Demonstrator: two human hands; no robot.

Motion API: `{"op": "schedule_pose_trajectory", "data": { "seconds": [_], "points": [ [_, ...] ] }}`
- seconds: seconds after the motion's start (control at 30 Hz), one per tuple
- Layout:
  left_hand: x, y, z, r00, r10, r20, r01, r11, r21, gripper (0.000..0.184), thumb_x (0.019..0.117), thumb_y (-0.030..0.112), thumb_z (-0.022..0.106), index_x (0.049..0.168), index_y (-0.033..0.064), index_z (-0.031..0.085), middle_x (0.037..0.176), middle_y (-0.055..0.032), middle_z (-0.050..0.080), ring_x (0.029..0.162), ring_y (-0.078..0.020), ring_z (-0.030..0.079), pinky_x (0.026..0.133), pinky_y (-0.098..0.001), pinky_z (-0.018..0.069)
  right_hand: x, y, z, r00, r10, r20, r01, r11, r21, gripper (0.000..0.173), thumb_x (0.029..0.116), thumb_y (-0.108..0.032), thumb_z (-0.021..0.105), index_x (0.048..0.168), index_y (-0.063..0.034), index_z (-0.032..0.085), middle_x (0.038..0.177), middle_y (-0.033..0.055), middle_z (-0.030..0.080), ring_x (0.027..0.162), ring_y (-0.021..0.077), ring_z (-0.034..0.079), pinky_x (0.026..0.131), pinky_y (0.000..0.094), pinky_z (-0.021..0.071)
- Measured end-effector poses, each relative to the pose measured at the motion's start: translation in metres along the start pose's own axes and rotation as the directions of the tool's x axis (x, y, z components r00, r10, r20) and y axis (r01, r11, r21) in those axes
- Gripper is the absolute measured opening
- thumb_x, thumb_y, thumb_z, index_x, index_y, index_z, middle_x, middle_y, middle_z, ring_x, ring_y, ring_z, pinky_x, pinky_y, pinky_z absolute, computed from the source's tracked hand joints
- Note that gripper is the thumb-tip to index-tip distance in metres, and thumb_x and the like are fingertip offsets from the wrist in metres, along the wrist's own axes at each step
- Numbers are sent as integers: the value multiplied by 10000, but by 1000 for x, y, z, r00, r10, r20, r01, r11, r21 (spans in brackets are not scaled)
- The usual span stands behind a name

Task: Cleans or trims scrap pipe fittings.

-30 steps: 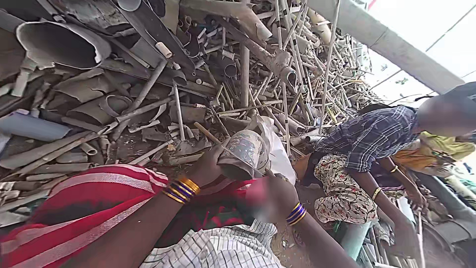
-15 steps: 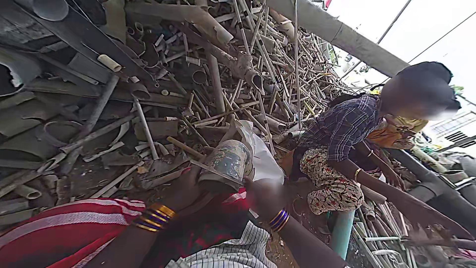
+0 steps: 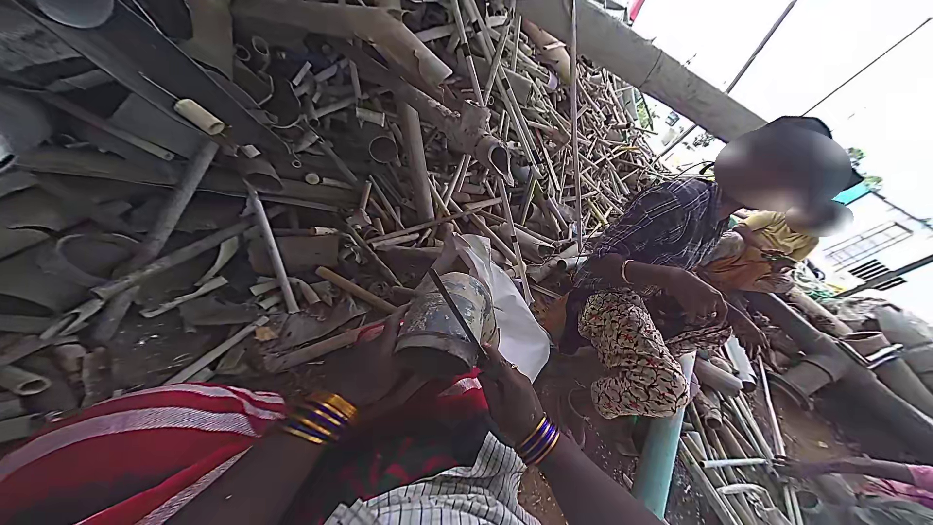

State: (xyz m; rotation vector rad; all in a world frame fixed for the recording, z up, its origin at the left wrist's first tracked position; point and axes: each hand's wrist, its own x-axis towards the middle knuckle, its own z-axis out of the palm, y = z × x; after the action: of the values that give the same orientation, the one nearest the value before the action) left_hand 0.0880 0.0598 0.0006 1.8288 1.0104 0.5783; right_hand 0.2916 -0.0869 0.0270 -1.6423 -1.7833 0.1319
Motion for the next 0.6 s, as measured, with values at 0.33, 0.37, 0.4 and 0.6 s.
{"op": "schedule_pose_trajectory", "data": {
  "seconds": [0.33,0.37,0.4,0.6],
  "points": [
    [-5,6,1,999,-10,47,10,1000,-7,742,1029,162,544,1633,58,126,1362,-280,595,1278,-397,596,1106,-551,434,-4,-6,2,999,22,-30,-21,998,58,429,958,-56,554,1336,147,572,1090,254,725,892,297,739,825,411,592],
    [-5,4,1,999,-2,41,3,1000,-15,741,1026,151,541,1632,51,128,1352,-286,599,1273,-401,598,1102,-552,436,-3,-8,2,999,33,-23,-32,999,43,418,959,-66,546,1320,141,587,1081,256,724,893,313,736,821,430,590],
    [-5,4,0,999,-5,42,6,1000,-19,738,1029,138,539,1631,45,124,1348,-293,600,1270,-409,598,1101,-554,435,-2,-10,1,999,51,-12,-51,998,27,405,958,-76,536,1298,133,605,1079,259,720,908,333,732,826,452,587],
    [-13,23,-13,980,-152,130,133,981,141,725,1053,157,510,1640,68,94,1403,-300,551,1312,-443,549,1105,-610,398,7,-6,5,991,130,-36,-122,978,169,462,926,-88,423,1292,166,549,896,143,677,726,124,625,701,283,539]
  ]
}}
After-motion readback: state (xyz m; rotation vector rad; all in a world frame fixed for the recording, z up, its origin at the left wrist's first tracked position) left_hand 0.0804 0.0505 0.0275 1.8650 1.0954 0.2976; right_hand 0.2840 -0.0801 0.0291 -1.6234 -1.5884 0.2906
